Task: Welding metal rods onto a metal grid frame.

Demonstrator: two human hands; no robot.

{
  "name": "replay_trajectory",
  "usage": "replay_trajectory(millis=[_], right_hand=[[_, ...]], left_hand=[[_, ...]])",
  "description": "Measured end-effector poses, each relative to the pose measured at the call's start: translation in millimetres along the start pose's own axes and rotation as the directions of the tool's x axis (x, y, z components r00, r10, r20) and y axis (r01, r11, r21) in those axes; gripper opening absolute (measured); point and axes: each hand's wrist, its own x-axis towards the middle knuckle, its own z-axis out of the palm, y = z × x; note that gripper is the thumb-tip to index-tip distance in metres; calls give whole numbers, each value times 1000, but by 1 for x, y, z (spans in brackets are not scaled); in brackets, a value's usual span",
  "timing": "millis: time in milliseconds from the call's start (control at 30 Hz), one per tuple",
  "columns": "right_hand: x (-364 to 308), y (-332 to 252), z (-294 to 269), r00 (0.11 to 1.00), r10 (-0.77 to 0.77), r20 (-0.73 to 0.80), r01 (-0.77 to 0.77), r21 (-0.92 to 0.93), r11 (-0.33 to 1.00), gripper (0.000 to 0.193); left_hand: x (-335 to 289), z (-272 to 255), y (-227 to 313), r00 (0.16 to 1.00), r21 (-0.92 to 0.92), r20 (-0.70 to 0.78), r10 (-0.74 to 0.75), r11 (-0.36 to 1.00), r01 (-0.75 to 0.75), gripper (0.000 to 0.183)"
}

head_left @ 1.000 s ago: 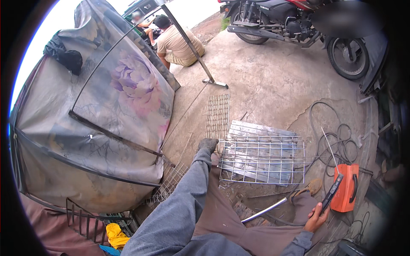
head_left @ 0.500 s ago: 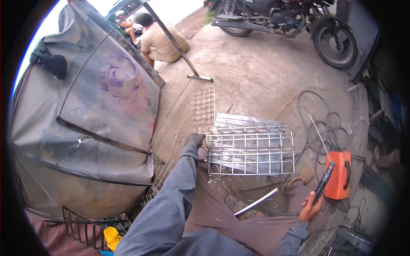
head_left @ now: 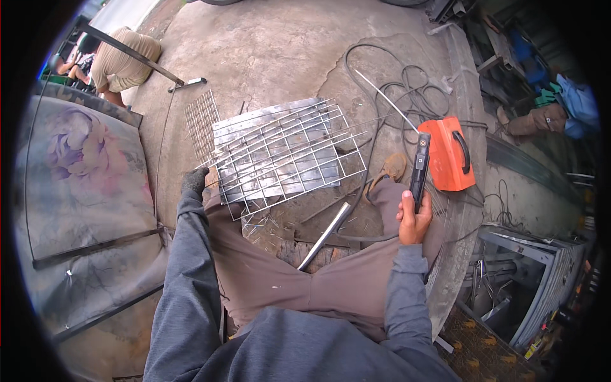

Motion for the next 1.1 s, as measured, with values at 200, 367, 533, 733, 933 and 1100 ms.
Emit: replay_trajectory(millis=[200, 367, 533, 733, 933, 1100], right_hand=[[0, 1, -3, 1000, 0, -19, 0, -6, 1000, 24], [0, 0, -1, 1000, 8, -14, -8, -15, 1000, 24], [1, 1, -6, 1000, -4, -29, 3, -34, 999, 25], [-1, 5, 11, 1000, 0, 9, 0, -24, 1000, 25], [3, 5, -6, 1000, -4, -10, 4, -9, 1000, 22], [0, -1, -1, 1000, -14, -19, 13, -62, 998, 24]], left_hand=[[3, 18, 5, 990, -192, 1, -140, 972, 137, 42], [2, 9, 6, 991, -113, -2, -134, 985, 133, 42], [-9, 9, 39, 987, -25, 41, -154, 988, 155, 44], [-34, -31, 34, 974, 10, -6, -225, 974, 225, 63], [-70, -54, 71, 948, 174, -226, -224, 948, 266, 64], [-74, -34, 98, 984, -10, -168, -65, 998, 64, 44]])
